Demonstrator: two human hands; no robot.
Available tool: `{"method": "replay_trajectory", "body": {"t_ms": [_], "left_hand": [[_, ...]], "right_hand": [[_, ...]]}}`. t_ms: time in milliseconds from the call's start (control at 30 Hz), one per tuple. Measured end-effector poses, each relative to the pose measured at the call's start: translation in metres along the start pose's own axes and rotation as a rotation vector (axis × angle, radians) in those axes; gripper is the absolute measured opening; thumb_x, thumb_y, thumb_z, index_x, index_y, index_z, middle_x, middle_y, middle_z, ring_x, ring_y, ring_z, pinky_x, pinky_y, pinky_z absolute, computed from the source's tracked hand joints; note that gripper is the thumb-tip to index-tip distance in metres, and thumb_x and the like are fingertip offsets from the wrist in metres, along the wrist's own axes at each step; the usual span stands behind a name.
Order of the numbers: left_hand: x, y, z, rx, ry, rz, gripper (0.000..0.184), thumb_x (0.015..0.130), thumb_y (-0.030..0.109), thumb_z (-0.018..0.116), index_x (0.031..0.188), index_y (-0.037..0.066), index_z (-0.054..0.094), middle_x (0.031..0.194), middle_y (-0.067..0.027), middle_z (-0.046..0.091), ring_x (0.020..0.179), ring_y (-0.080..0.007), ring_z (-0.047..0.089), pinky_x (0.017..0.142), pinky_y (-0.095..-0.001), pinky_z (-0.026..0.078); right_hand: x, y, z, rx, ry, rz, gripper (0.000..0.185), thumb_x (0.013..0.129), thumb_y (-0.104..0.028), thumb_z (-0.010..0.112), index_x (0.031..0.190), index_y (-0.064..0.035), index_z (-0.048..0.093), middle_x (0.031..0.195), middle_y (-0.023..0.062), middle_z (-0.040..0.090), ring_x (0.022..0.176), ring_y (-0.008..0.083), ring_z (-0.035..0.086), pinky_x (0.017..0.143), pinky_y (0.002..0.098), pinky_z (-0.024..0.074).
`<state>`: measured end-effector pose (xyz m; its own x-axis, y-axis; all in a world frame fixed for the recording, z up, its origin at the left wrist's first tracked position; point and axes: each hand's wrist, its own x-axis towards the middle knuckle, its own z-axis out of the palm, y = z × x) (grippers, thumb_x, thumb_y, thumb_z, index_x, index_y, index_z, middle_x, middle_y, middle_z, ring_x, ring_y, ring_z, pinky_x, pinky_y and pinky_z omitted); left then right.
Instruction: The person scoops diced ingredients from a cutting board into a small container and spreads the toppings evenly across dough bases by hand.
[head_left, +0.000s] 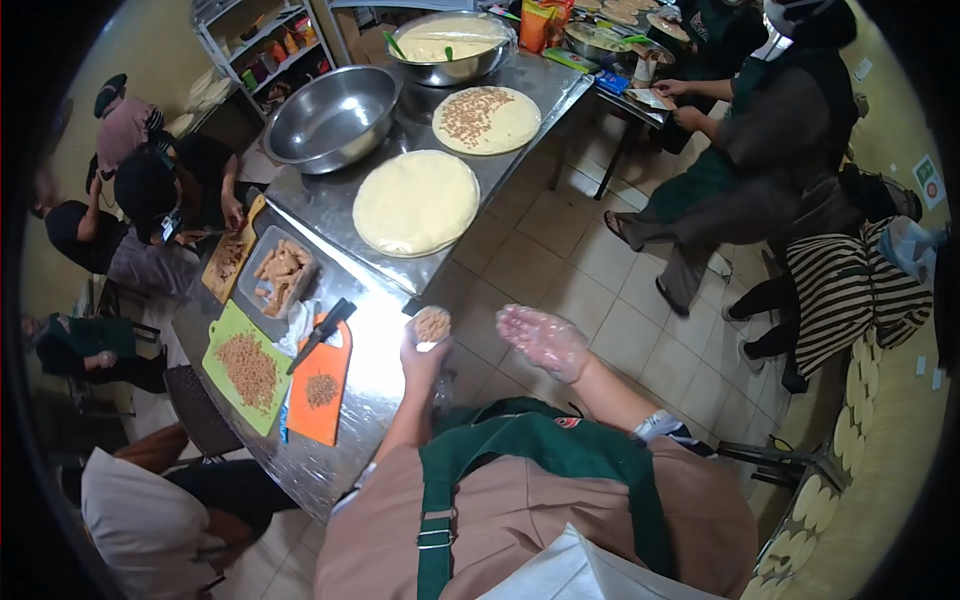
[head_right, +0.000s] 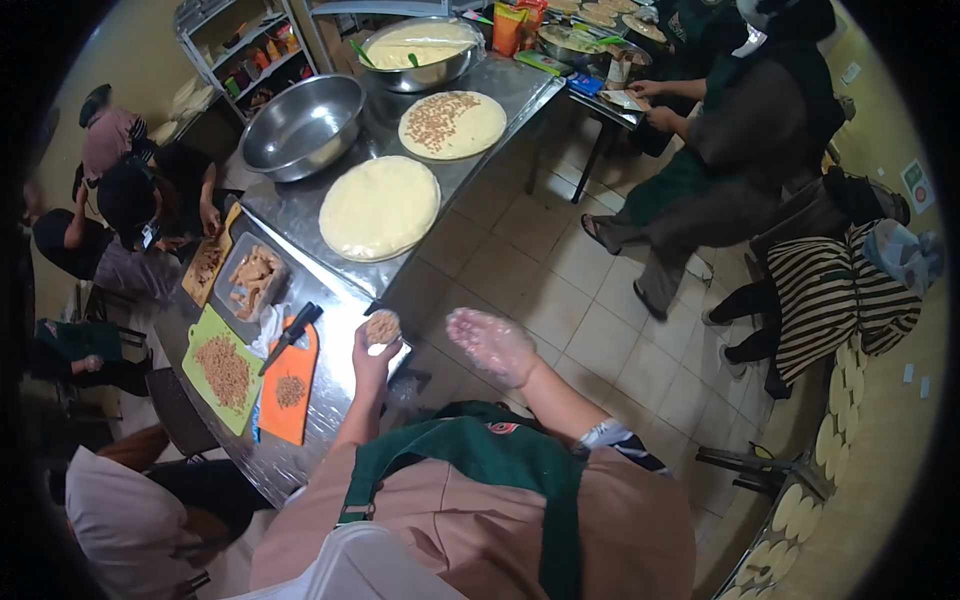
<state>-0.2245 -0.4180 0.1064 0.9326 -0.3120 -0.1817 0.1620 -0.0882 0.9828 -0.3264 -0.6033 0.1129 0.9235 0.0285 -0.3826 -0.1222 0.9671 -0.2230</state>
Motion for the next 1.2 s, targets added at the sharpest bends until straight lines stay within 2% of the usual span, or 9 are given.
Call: {"method": "replay_trajectory", "body": {"t_ms": [133,367,667,800,933,1000,1033,1133,1200], "left_hand": [[0.015,-0.007,0.062,-0.050,-0.096,0.031,0.052,0.058,-0.002,0.065,0.104,0.002,0.042,0.096,-0.0058,0.052,0.089,-0.0131,0.051,0.080,-0.0244,0.040],[0.075,0.019,0.131,-0.054,-0.184,0.052,0.049,0.059,-0.004,0.063,0.104,0.003,0.043,0.097,-0.0045,0.051,0.091,-0.0123,0.050,0.081,-0.0244,0.039],[0.235,0.027,0.194,-0.087,-0.108,0.071,0.048,0.059,-0.002,0.062,0.103,0.002,0.044,0.094,-0.0055,0.053,0.090,-0.0139,0.051,0.080,-0.0251,0.039],[0.302,0.053,0.213,0.062,-0.128,0.145,0.048,0.059,-0.003,0.062,0.103,0.001,0.044,0.099,-0.0070,0.052,0.090,-0.0137,0.050,0.080,-0.0229,0.038],[0.347,0.067,0.236,0.101,-0.109,0.192,0.046,0.058,0.001,0.062,0.101,0.004,0.047,0.091,-0.0056,0.053,0.085,-0.0136,0.051,0.073,-0.0245,0.040],[0.361,0.076,0.243,0.318,-0.058,0.358,0.044,0.056,0.002,0.061,0.098,0.003,0.049,0.089,-0.0064,0.053,0.084,-0.0164,0.051,0.072,-0.0264,0.041],[0.365,0.081,0.247,0.446,-0.015,0.369,0.042,0.053,0.002,0.060,0.094,0.004,0.051,0.087,-0.0084,0.053,0.080,-0.0221,0.050,0.072,-0.0299,0.041],[0.376,0.090,0.255,0.725,0.029,0.483,0.040,0.053,0.002,0.058,0.093,0.005,0.053,0.084,-0.0106,0.052,0.078,-0.0266,0.049,0.071,-0.0338,0.040],[0.380,0.089,0.260,0.744,0.047,0.480,0.039,0.053,0.002,0.058,0.091,0.006,0.053,0.083,-0.0113,0.051,0.078,-0.0284,0.048,0.070,-0.0362,0.039]], "right_hand": [[-0.041,-0.042,-0.018,0.000,0.081,-0.120,0.021,0.084,-0.012,0.041,0.098,0.0019,0.048,0.096,0.0117,0.053,0.092,0.0225,0.051,0.086,0.0304,0.0404],[-0.002,-0.106,-0.073,0.117,0.084,-0.169,0.022,0.084,-0.010,0.040,0.100,0.0022,0.047,0.104,0.0149,0.049,0.098,0.0241,0.047,0.089,0.0322,0.0382],[0.132,-0.241,0.000,0.007,0.127,-0.096,0.023,0.083,-0.012,0.043,0.099,0.0033,0.047,0.102,0.0145,0.050,0.096,0.0228,0.048,0.089,0.0316,0.0387],[0.205,-0.296,0.022,-0.118,0.105,-0.165,0.023,0.082,-0.010,0.046,0.099,0.0046,0.047,0.097,0.0136,0.052,0.093,0.0221,0.050,0.088,0.0303,0.0387],[0.266,-0.326,0.037,-0.181,0.131,-0.206,0.026,0.084,-0.012,0.042,0.105,0.0036,0.045,0.101,0.0132,0.051,0.098,0.0205,0.047,0.088,0.0292,0.0376],[0.287,-0.329,0.055,-0.288,0.222,-0.242,0.024,0.084,-0.012,0.043,0.102,0.0030,0.047,0.098,0.0114,0.052,0.094,0.0175,0.049,0.084,0.0275,0.0398],[0.306,-0.330,0.048,-0.304,0.221,-0.208,0.020,0.080,-0.012,0.049,0.096,-0.0006,0.051,0.089,0.0074,0.055,0.083,0.0158,0.052,0.076,0.0264,0.0420],[0.335,-0.329,0.042,-0.163,0.147,-0.055,0.017,0.081,-0.014,0.048,0.094,-0.0031,0.052,0.084,0.0070,0.055,0.082,0.0155,0.052,0.074,0.0263,0.0417],[0.339,-0.330,0.039,-0.201,0.162,0.005,0.017,0.083,-0.017,0.045,0.093,-0.0056,0.052,0.085,0.0068,0.055,0.081,0.0165,0.053,0.072,0.0270,0.0421]]}}
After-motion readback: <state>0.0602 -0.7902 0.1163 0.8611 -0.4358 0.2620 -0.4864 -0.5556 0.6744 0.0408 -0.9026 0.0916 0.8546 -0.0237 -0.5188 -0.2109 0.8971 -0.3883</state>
